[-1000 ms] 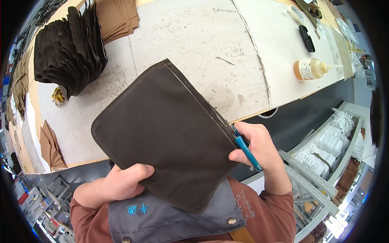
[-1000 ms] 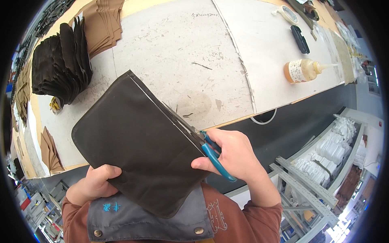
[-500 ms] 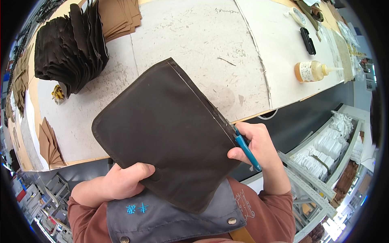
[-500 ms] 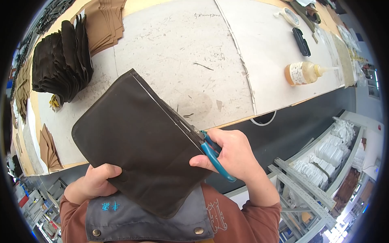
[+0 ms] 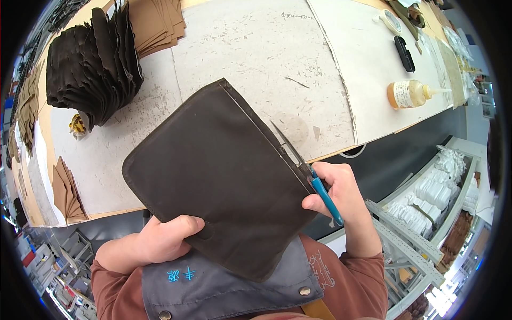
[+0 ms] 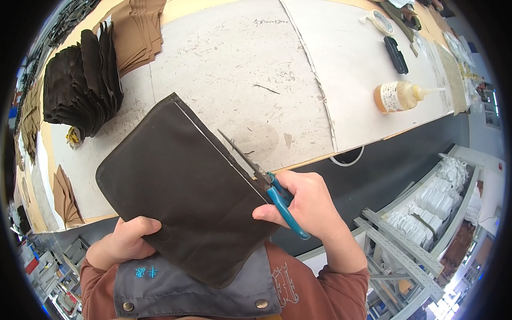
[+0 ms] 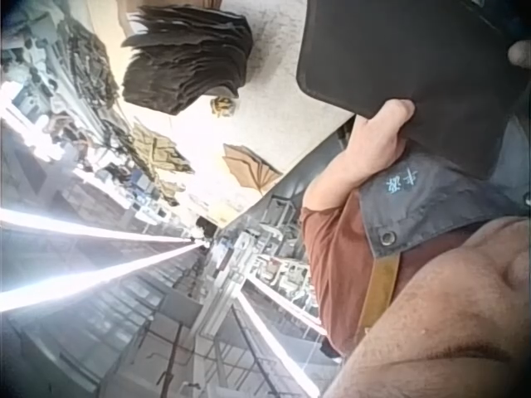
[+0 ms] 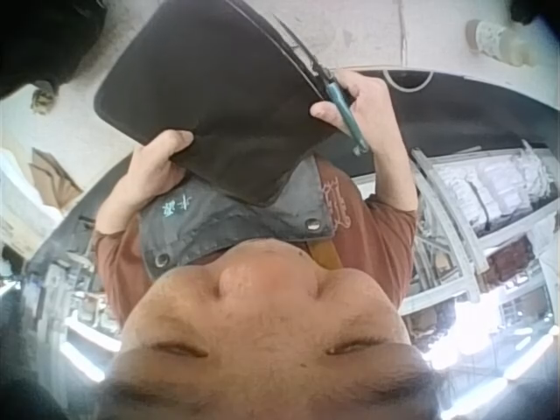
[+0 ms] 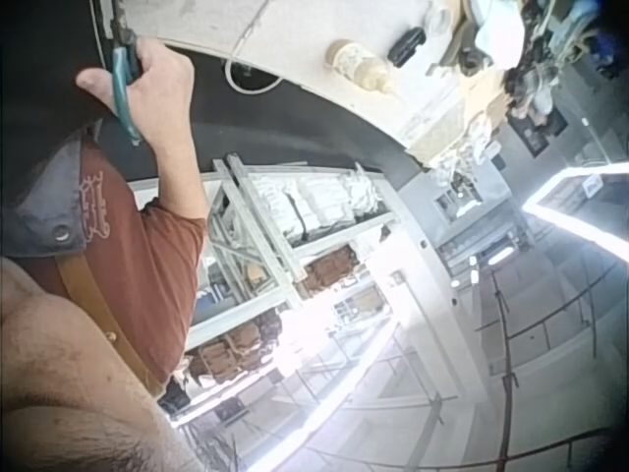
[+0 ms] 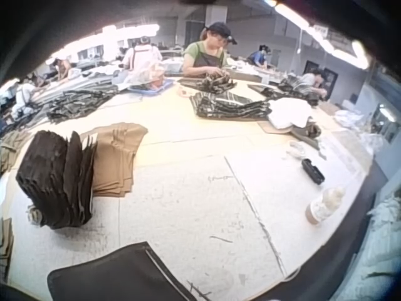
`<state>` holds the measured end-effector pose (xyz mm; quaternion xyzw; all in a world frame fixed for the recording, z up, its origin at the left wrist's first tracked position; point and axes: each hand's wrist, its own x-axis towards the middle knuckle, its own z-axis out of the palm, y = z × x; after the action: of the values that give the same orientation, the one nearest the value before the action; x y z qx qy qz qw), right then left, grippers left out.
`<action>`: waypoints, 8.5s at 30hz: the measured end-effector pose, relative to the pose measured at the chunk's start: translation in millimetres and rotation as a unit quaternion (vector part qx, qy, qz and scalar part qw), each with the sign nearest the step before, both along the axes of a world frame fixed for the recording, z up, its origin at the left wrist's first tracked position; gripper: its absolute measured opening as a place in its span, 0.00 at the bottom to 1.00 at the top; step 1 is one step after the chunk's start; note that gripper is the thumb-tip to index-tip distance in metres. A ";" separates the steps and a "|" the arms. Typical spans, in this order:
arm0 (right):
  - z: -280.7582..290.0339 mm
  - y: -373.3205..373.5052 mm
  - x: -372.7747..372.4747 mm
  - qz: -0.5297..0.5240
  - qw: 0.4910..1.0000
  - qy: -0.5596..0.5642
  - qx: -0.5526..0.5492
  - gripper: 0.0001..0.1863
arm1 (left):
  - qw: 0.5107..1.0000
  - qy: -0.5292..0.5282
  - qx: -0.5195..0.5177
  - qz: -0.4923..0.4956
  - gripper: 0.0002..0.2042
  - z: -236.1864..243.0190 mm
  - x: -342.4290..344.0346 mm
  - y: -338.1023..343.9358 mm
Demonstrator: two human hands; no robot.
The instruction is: Trimming the edges of leather or fabric panels with scissors.
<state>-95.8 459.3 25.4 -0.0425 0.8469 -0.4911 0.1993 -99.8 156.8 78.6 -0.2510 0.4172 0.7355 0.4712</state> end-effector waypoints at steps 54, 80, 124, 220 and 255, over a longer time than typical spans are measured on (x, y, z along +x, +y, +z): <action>16.6 -7.2 -17.7 0.062 0.994 -0.028 0.087 0.36 | 0.999 -0.008 0.037 -0.005 0.26 -0.3 0.3 3.7; 13.1 -7.2 -13.7 0.021 0.998 -0.028 0.057 0.33 | 0.999 -0.019 0.020 -0.023 0.26 -2.2 -4.1 3.2; 15.8 -15.8 -30.2 0.039 0.995 0.012 0.097 0.33 | 0.999 0.011 0.006 -0.040 0.27 -3.5 -4.3 1.7; 31.0 -25.3 -57.3 0.029 0.993 0.054 0.105 0.33 | 0.996 0.071 0.036 0.039 0.25 -2.7 12.3 -25.6; 40.1 -36.0 -30.7 0.121 0.991 -0.015 0.045 0.37 | 0.984 0.159 -0.046 -0.067 0.27 12.0 26.8 -38.6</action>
<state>-126.4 423.3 65.6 -0.1287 0.8538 -0.4250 0.2717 -73.1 118.2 90.6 -0.1237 0.5362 0.7129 0.4348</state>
